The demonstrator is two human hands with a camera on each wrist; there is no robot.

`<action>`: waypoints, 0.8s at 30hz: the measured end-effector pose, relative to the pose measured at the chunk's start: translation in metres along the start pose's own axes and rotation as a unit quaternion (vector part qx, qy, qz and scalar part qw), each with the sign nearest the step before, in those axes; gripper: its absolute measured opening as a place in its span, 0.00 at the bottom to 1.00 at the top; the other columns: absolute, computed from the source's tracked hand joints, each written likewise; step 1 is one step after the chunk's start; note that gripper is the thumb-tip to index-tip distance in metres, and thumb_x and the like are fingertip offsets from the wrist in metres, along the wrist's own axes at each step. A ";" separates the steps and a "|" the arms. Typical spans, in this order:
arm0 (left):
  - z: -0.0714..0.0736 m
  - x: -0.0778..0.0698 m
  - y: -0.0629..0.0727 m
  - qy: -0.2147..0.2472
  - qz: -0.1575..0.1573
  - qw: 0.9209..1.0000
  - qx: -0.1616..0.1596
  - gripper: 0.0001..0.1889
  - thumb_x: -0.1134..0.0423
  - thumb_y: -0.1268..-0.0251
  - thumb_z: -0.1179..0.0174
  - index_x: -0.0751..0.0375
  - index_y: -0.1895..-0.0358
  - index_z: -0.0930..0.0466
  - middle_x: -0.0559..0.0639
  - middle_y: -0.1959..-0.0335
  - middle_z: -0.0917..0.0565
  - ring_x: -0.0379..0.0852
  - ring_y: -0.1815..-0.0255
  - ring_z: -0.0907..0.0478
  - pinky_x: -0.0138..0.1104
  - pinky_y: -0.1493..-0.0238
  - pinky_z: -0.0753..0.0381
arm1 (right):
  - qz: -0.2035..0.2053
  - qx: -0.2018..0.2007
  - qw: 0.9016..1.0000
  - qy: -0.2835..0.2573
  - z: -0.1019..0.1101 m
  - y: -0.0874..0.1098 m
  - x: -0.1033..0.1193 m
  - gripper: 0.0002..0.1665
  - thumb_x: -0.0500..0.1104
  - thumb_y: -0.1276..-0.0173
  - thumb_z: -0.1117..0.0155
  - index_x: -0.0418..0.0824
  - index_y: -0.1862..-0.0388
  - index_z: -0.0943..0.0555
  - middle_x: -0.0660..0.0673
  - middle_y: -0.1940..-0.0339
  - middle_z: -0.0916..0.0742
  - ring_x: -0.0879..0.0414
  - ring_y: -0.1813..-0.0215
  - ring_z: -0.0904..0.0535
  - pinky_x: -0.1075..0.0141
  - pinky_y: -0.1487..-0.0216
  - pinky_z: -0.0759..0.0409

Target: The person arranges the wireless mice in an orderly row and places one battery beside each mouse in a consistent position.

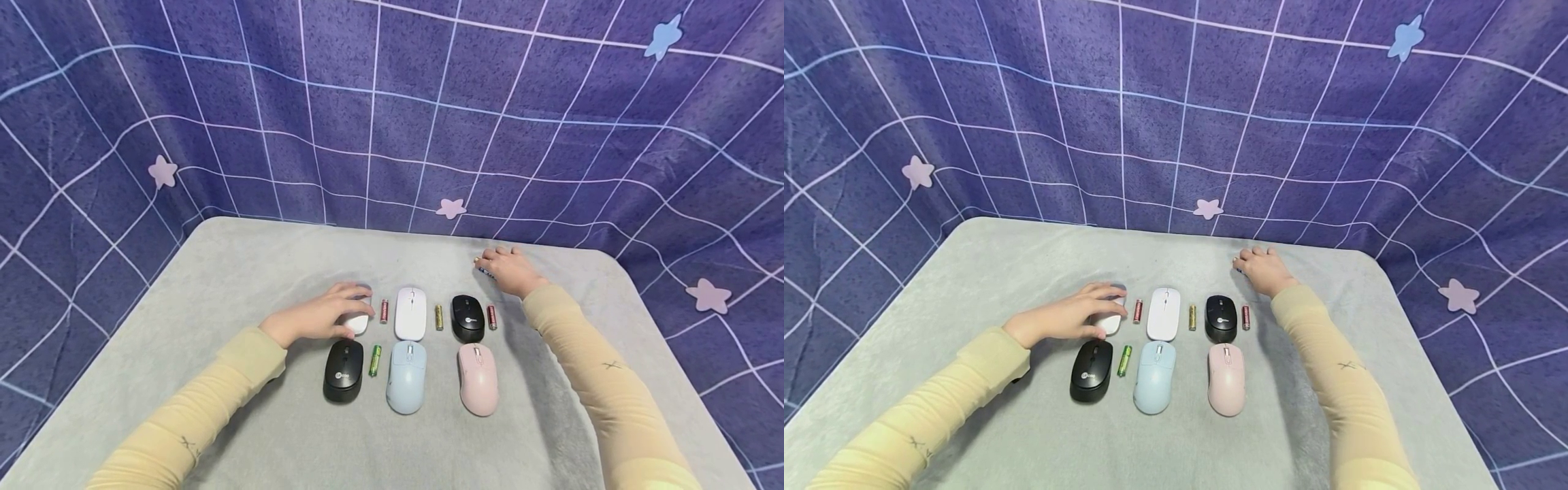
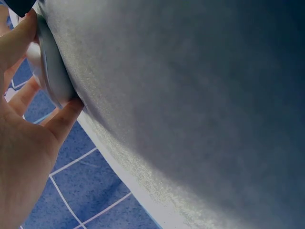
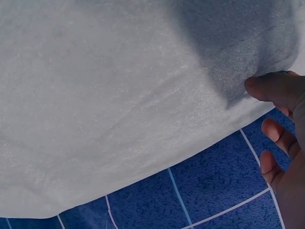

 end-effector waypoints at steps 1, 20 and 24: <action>0.000 0.000 0.000 0.000 0.001 1.000 0.001 0.26 0.58 0.51 0.31 0.51 0.44 0.23 0.59 0.32 0.34 0.66 0.29 0.47 0.59 0.31 0.46 | 0.001 -0.001 1.000 0.003 0.000 0.000 0.000 0.20 0.34 0.42 0.40 0.45 0.50 0.19 0.43 0.52 0.20 0.42 0.49 0.25 0.49 0.62 0.27; 0.000 0.000 0.001 -0.001 -0.004 1.000 -0.006 0.26 0.58 0.51 0.31 0.51 0.45 0.23 0.60 0.32 0.34 0.67 0.30 0.47 0.60 0.32 0.45 | 0.015 -0.016 1.000 -0.004 0.007 0.003 -0.002 0.29 0.38 0.59 0.27 0.41 0.52 0.20 0.43 0.57 0.19 0.42 0.52 0.24 0.45 0.59 0.26; -0.001 0.001 0.000 0.000 0.002 1.000 -0.002 0.26 0.58 0.51 0.31 0.50 0.44 0.23 0.59 0.32 0.35 0.67 0.29 0.47 0.60 0.32 0.45 | 0.017 -0.024 1.000 -0.002 0.011 0.002 -0.002 0.29 0.40 0.60 0.27 0.41 0.53 0.19 0.44 0.59 0.18 0.44 0.54 0.23 0.47 0.62 0.26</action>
Point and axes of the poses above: each hand's wrist, its own y-axis away from the middle knuckle, its own z-axis out of the back of the hand, x = y × z, the point moved 2 cm from there along -y, towards the middle knuckle
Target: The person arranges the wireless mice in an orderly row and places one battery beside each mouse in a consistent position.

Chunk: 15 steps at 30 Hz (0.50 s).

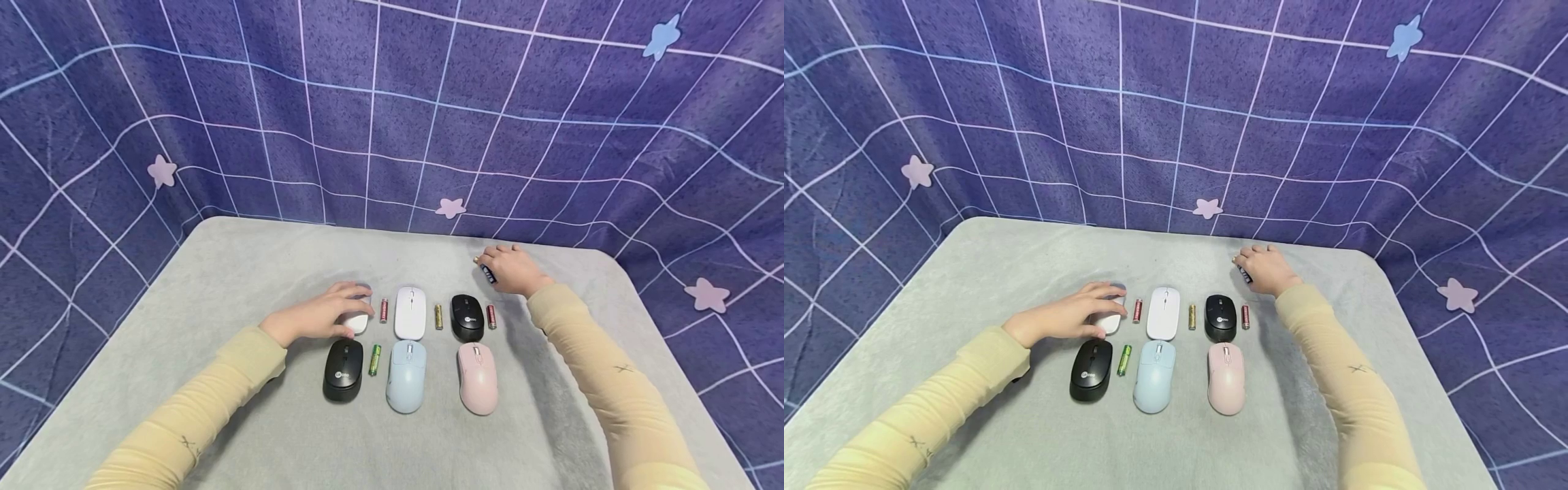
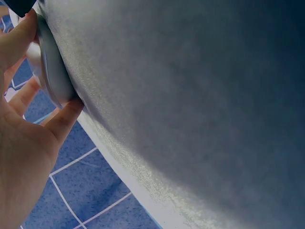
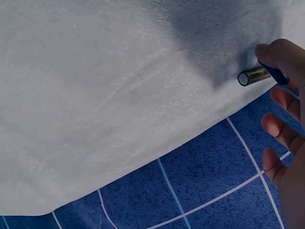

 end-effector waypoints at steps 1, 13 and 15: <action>0.000 0.000 0.000 0.000 0.002 1.000 0.002 0.26 0.58 0.50 0.31 0.50 0.44 0.23 0.59 0.32 0.35 0.66 0.29 0.47 0.60 0.31 0.46 | 0.000 -0.002 1.000 -0.001 0.001 0.000 0.000 0.29 0.40 0.60 0.28 0.41 0.53 0.19 0.44 0.59 0.18 0.44 0.54 0.23 0.48 0.62 0.26; 0.000 0.000 -0.001 -0.004 0.014 1.000 0.015 0.26 0.57 0.49 0.32 0.49 0.43 0.24 0.57 0.30 0.36 0.65 0.28 0.49 0.58 0.30 0.47 | -0.013 -0.006 1.000 -0.007 0.019 -0.002 0.004 0.29 0.43 0.61 0.29 0.43 0.54 0.19 0.44 0.57 0.19 0.45 0.53 0.24 0.52 0.63 0.32; 0.001 -0.001 -0.001 -0.003 0.010 1.000 0.012 0.26 0.58 0.50 0.31 0.49 0.43 0.24 0.58 0.31 0.36 0.65 0.28 0.48 0.58 0.31 0.46 | -0.013 -0.012 1.000 -0.005 0.024 -0.002 0.005 0.29 0.44 0.62 0.28 0.43 0.54 0.19 0.44 0.57 0.18 0.45 0.54 0.24 0.52 0.63 0.32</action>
Point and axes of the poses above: each hand's wrist, its own y-axis away from the middle knuckle, its own z-axis out of the back of the hand, x = y × z, the point moved 2 cm from there along -y, towards the middle knuckle
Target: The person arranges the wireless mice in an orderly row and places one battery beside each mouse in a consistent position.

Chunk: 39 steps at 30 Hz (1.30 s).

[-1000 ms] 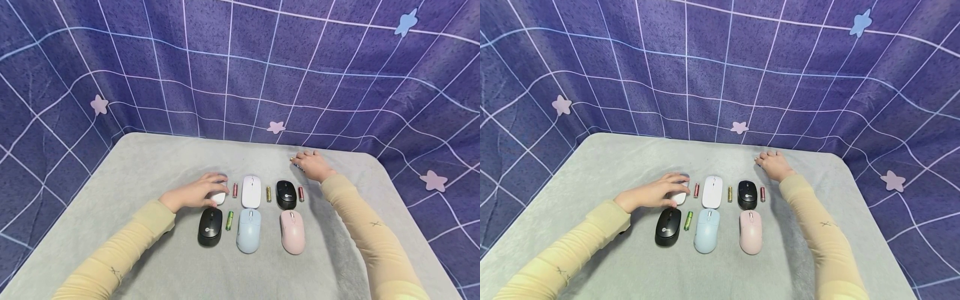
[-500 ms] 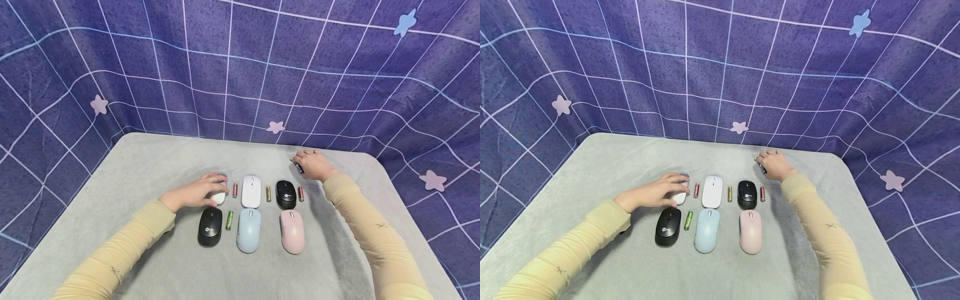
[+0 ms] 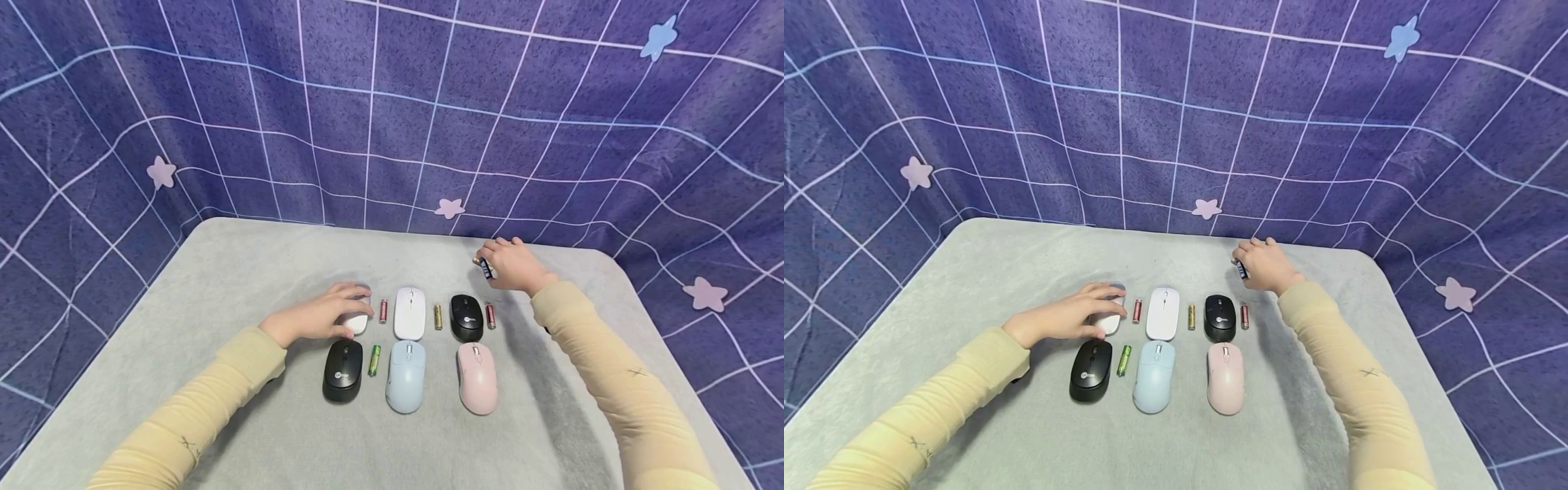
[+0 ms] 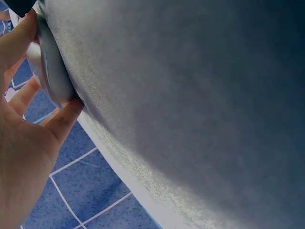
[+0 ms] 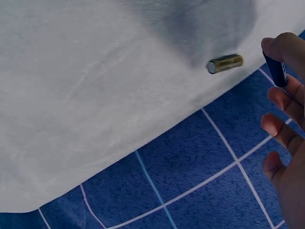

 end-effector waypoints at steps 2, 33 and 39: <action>0.000 0.000 0.000 0.001 -0.002 1.000 -0.002 0.26 0.58 0.50 0.31 0.50 0.43 0.23 0.59 0.31 0.35 0.65 0.29 0.48 0.59 0.31 0.46 | 0.002 -0.008 1.000 0.001 0.005 -0.001 0.001 0.30 0.45 0.62 0.27 0.42 0.55 0.19 0.44 0.57 0.18 0.46 0.55 0.24 0.53 0.63 0.33; 0.000 0.000 0.000 0.003 -0.005 1.000 -0.006 0.26 0.58 0.51 0.31 0.51 0.44 0.23 0.60 0.31 0.35 0.66 0.29 0.47 0.59 0.31 0.46 | -0.001 -0.037 0.999 -0.028 0.069 -0.004 0.034 0.32 0.60 0.55 0.29 0.44 0.54 0.22 0.48 0.57 0.19 0.48 0.53 0.24 0.54 0.63 0.33; 0.000 -0.001 -0.001 0.000 -0.010 1.000 -0.009 0.26 0.59 0.51 0.31 0.51 0.44 0.23 0.60 0.32 0.34 0.66 0.29 0.46 0.60 0.31 0.46 | 0.003 -0.039 0.999 -0.038 0.080 -0.003 0.044 0.32 0.60 0.55 0.29 0.44 0.54 0.21 0.48 0.56 0.18 0.49 0.53 0.25 0.54 0.62 0.32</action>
Point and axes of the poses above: each hand's wrist, its own y-axis away from the middle knuckle, its own z-axis out of the back of the hand, x = y × z, the point moved 2 cm from there along -y, towards the middle knuckle
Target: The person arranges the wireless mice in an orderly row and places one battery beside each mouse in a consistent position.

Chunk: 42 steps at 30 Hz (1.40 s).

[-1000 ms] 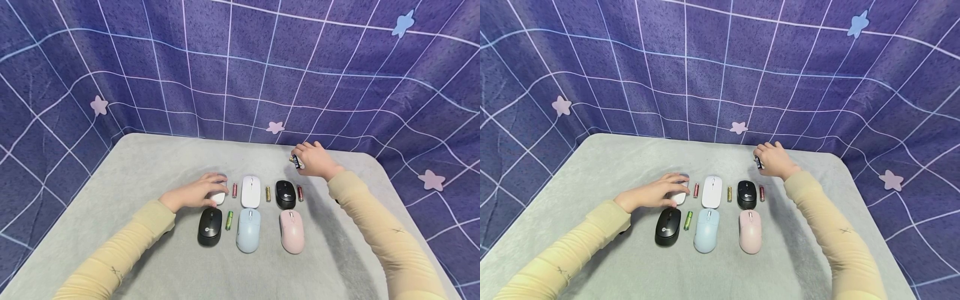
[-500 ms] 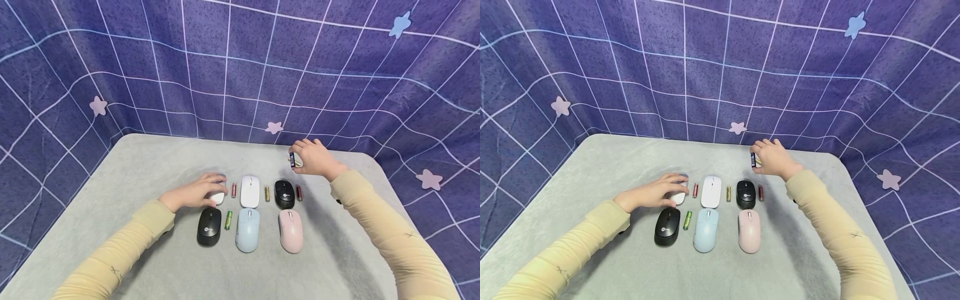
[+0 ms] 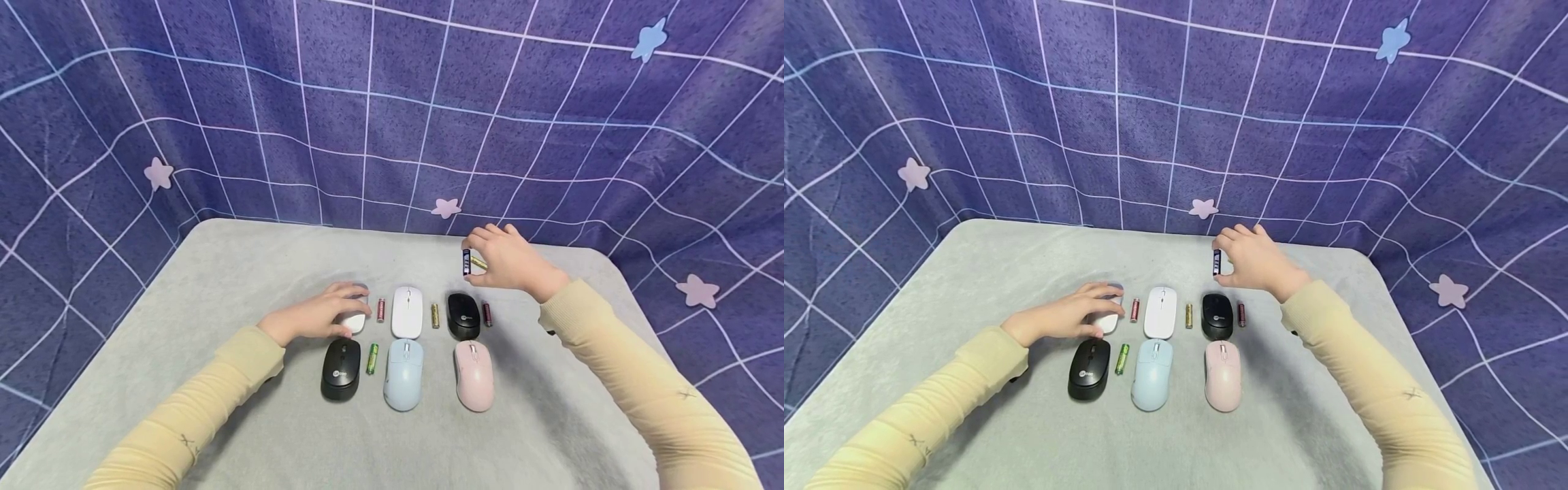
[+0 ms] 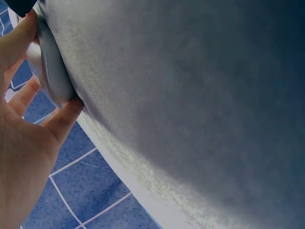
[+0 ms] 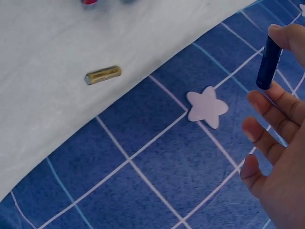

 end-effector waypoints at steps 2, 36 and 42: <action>0.000 0.000 0.000 -0.002 -0.001 1.000 0.001 0.26 0.59 0.51 0.31 0.51 0.44 0.23 0.60 0.32 0.34 0.66 0.29 0.46 0.60 0.31 0.46 | -0.001 0.003 1.000 -0.002 0.003 0.001 0.004 0.32 0.60 0.55 0.28 0.44 0.54 0.21 0.48 0.56 0.18 0.49 0.53 0.25 0.54 0.62 0.32; -0.001 0.002 0.000 -0.001 0.000 1.000 0.002 0.26 0.57 0.50 0.31 0.49 0.43 0.23 0.59 0.31 0.35 0.65 0.29 0.46 0.58 0.30 0.46 | -0.008 0.012 0.996 -0.085 0.008 0.032 0.055 0.30 0.58 0.51 0.28 0.43 0.54 0.21 0.50 0.56 0.18 0.50 0.47 0.24 0.57 0.60 0.28; -0.001 0.002 0.001 0.000 -0.005 1.000 -0.005 0.26 0.58 0.51 0.31 0.50 0.44 0.23 0.59 0.32 0.34 0.66 0.29 0.46 0.58 0.31 0.45 | -0.007 0.010 0.995 -0.100 0.001 0.036 0.061 0.29 0.57 0.53 0.27 0.44 0.55 0.21 0.50 0.56 0.18 0.48 0.42 0.25 0.56 0.58 0.28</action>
Point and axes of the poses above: each hand's wrist, its own y-axis away from the middle knuckle, its own z-axis out of the back of the hand, x = y × z, the point moved 2 cm from there along -y, towards the middle knuckle
